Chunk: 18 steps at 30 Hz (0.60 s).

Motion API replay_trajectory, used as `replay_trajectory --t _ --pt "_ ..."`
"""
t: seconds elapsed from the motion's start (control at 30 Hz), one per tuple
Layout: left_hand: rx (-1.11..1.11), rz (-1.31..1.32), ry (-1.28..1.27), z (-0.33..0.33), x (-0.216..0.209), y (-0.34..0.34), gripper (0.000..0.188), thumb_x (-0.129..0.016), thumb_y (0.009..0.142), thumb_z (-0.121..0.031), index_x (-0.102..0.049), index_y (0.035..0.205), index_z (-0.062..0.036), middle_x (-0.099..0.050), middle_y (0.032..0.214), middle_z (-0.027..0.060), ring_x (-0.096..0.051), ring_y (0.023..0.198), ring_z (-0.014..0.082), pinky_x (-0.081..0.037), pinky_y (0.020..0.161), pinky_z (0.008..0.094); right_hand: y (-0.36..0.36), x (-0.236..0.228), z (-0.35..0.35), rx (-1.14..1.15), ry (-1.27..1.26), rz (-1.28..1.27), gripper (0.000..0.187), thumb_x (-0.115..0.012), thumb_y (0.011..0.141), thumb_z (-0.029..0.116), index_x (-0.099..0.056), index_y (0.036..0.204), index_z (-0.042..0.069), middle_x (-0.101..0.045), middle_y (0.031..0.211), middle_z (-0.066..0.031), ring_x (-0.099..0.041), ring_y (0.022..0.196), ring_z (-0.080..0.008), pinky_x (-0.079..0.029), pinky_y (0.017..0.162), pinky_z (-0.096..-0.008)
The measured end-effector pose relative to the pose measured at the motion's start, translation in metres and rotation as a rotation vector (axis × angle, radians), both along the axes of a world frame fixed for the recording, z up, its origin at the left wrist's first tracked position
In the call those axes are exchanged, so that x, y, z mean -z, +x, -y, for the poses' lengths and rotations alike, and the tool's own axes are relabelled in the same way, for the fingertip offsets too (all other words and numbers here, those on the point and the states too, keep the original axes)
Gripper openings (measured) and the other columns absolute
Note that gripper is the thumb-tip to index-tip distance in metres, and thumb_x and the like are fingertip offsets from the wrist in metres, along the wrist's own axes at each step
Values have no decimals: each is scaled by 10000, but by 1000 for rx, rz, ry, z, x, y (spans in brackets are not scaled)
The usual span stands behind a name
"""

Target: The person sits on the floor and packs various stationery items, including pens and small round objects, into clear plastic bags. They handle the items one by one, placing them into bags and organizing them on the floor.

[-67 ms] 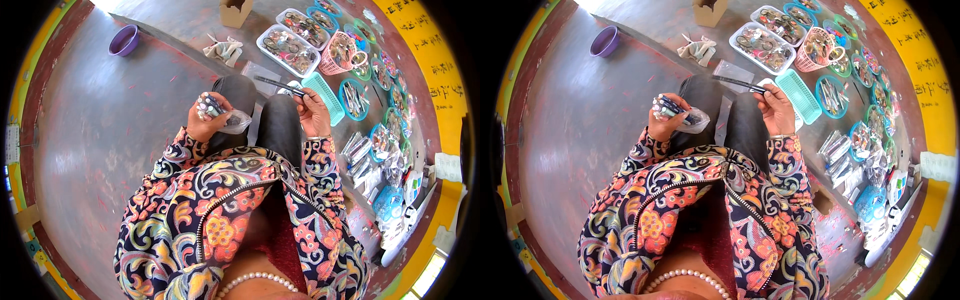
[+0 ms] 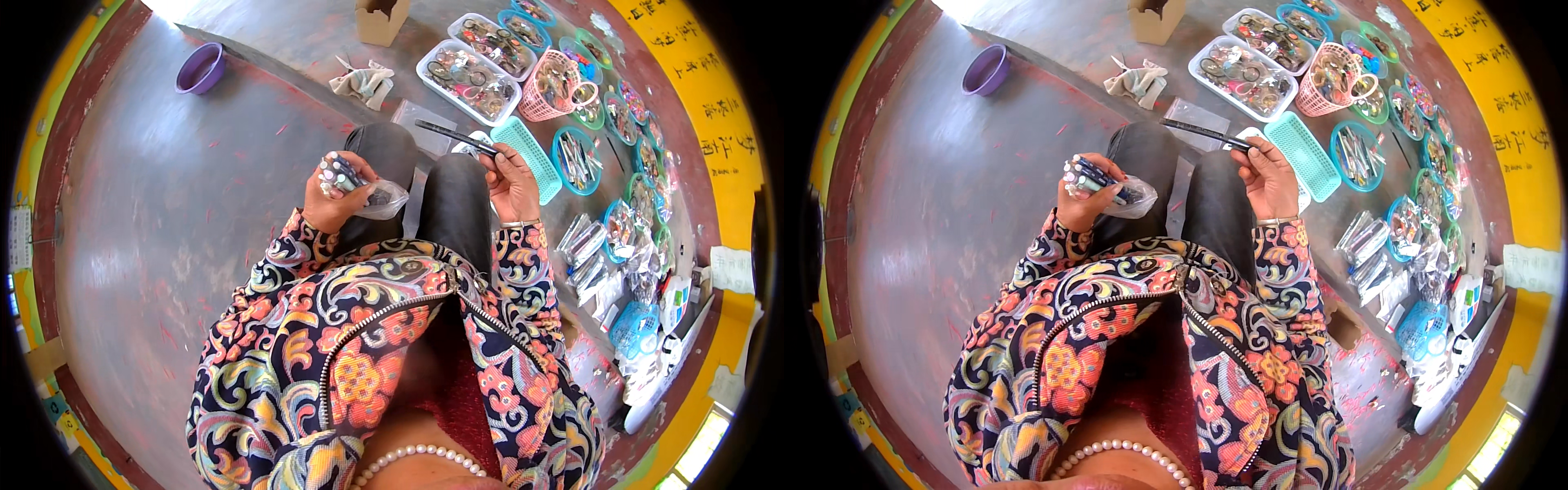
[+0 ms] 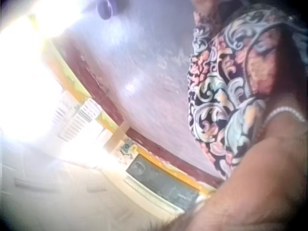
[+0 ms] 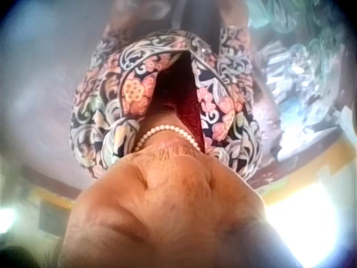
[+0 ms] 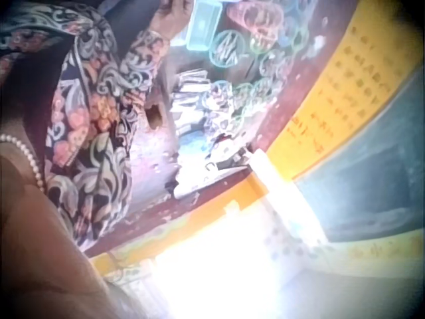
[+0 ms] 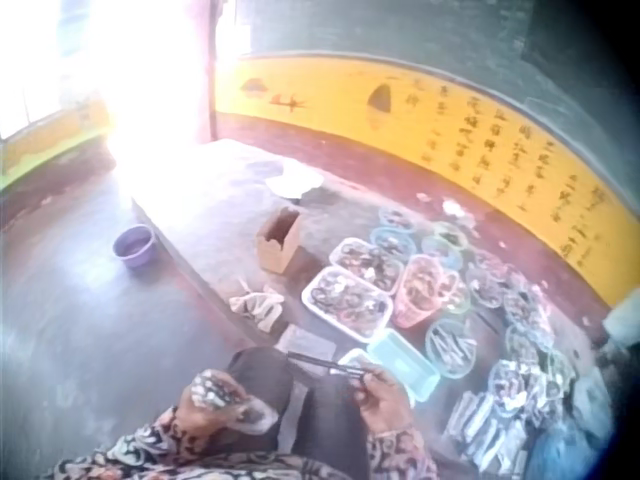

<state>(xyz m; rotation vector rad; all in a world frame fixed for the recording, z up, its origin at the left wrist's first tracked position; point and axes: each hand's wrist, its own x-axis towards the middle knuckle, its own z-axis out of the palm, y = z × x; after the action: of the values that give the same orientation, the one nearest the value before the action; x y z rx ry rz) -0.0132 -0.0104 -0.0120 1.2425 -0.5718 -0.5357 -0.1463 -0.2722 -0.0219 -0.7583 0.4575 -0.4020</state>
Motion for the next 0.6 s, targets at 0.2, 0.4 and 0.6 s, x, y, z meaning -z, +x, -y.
replay_trajectory --t 0.2,0.4,0.6 --pt "-11 15 35 4 1 -1 291 -623 713 64 -479 952 -17 -586 843 86 -562 782 139 -460 696 265 -20 19 36 163 69 -36 148 -642 804 126 -589 902 30 -612 759 -62 -590 683 -142 -461 521 -198" --pt "-17 43 -12 4 7 1 283 -617 705 77 -469 927 -18 -570 839 102 -569 797 177 -470 719 303 -57 66 83 428 126 -74 115 -652 794 133 -576 825 53 -585 713 -46 -555 604 -141 -449 501 -217" --pt "1 49 -4 2 6 1 307 -621 700 89 -472 949 -12 -547 843 87 -566 799 175 -466 783 328 -95 159 88 513 204 -275 102 -598 811 67 -562 892 18 -602 783 -75 -608 686 -171 -486 525 -209"
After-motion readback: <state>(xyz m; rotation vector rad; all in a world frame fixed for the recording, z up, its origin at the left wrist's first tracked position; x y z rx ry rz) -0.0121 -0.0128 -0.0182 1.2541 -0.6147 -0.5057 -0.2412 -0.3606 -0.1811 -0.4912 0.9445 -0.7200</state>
